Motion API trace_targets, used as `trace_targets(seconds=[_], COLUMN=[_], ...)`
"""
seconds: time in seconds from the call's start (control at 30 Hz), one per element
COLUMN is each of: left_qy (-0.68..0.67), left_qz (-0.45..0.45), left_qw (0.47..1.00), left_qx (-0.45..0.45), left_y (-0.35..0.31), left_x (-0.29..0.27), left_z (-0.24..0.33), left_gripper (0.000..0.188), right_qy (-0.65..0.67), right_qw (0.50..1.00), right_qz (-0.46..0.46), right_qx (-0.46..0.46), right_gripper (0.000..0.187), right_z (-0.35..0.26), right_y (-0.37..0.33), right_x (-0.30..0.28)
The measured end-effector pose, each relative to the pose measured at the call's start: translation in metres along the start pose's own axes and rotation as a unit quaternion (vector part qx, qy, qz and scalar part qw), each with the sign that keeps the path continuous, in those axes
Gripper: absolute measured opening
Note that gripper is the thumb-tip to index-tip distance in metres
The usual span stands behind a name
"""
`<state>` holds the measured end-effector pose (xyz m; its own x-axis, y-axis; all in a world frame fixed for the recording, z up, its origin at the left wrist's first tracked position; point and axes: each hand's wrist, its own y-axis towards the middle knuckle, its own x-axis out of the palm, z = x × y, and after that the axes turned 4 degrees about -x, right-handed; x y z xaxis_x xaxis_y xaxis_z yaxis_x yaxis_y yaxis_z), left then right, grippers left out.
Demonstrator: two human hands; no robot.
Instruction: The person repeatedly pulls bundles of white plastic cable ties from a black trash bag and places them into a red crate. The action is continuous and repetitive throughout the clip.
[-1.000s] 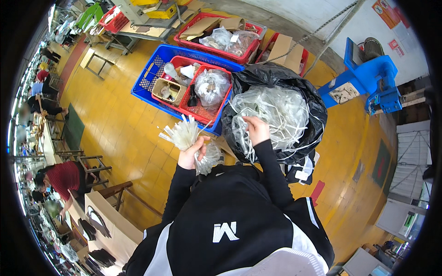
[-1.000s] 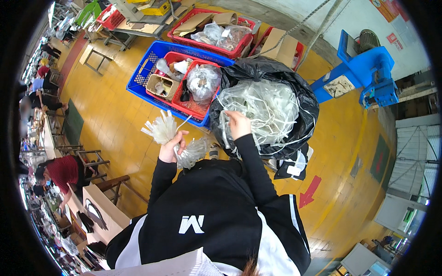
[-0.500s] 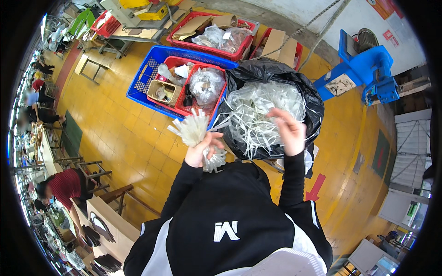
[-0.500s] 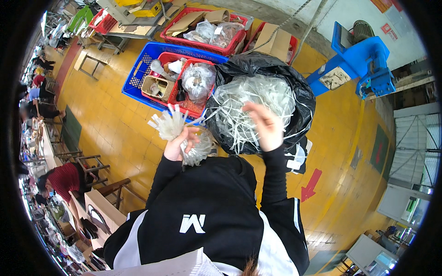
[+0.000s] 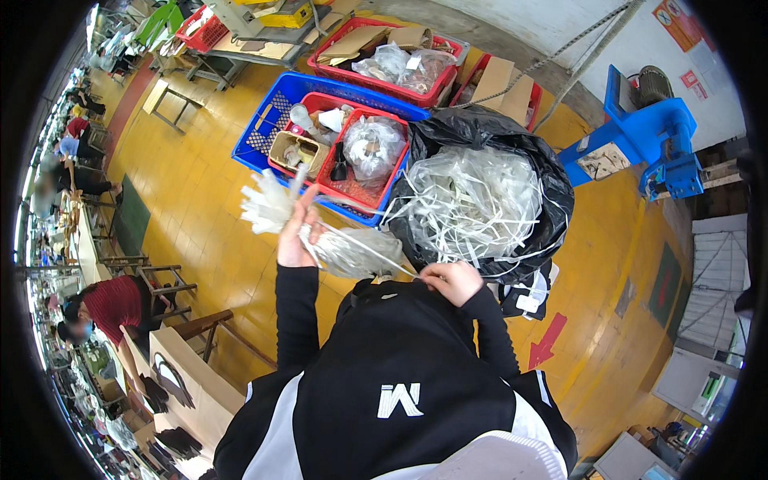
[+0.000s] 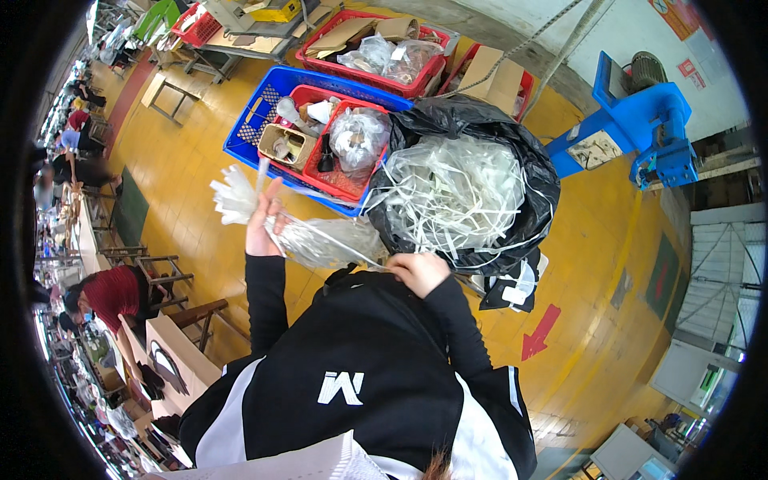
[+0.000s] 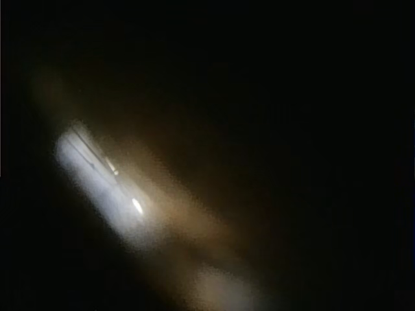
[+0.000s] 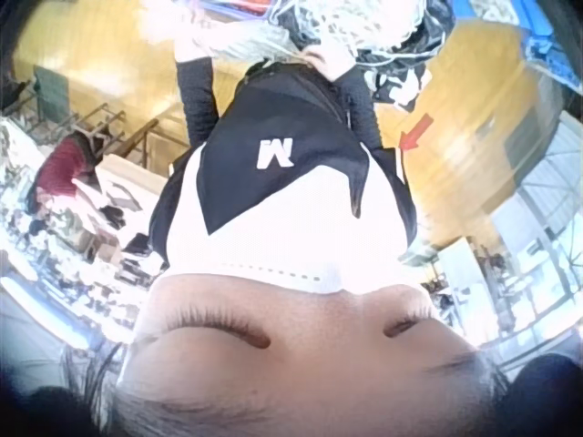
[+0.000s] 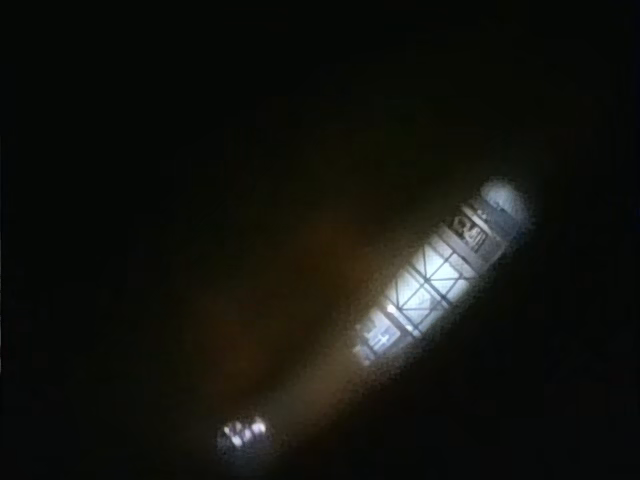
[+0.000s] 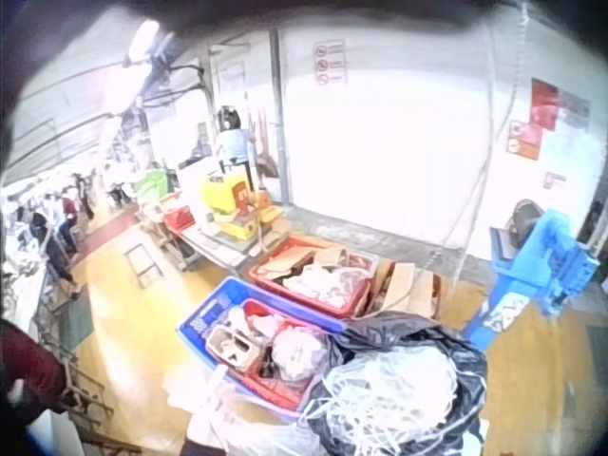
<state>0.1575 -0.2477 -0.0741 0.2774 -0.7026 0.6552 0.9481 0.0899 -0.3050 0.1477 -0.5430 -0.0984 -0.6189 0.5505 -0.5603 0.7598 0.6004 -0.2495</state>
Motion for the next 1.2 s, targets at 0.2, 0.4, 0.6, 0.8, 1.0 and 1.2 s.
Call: trace_targets(seconds=[0.2, 0.4, 0.6, 0.8, 1.0, 1.2], left_qy=[0.047, 0.049, 0.051, -0.023, -0.022, 0.023], left_qz=[0.104, 0.108, 0.081, 0.02, 0.016, 0.174], left_qw=[0.989, 0.982, 0.978, 0.98, 0.985, 0.94], left_qx=[0.09, 0.145, 0.187, 0.196, 0.168, 0.293], left_y=[-0.005, 0.009, -0.007, 0.0, 0.011, -0.034], left_x=[-0.037, -0.039, -0.037, -0.038, -0.025, -0.087], left_z=[0.03, 0.045, 0.054, 0.051, 0.051, 0.103], left_gripper=[0.049, 0.03, 0.026, 0.028, 0.025, 0.018], right_qy=[-0.1, 0.193, 0.139, -0.11, -0.27, -0.121], right_qw=[0.975, 0.884, 0.777, 0.803, 0.849, 0.959], right_qz=[-0.067, -0.148, -0.246, -0.377, -0.231, 0.095], right_qx=[0.189, 0.399, 0.563, 0.449, 0.39, 0.237], right_gripper=[0.02, 0.021, 0.021, 0.031, 0.034, 0.033], right_z=[0.09, 0.344, 0.322, 0.356, 0.364, 0.231], right_y=[-0.036, -0.18, -0.193, -0.205, -0.2, -0.085], right_x=[-0.018, 0.02, 0.017, 0.032, 0.084, 0.064])
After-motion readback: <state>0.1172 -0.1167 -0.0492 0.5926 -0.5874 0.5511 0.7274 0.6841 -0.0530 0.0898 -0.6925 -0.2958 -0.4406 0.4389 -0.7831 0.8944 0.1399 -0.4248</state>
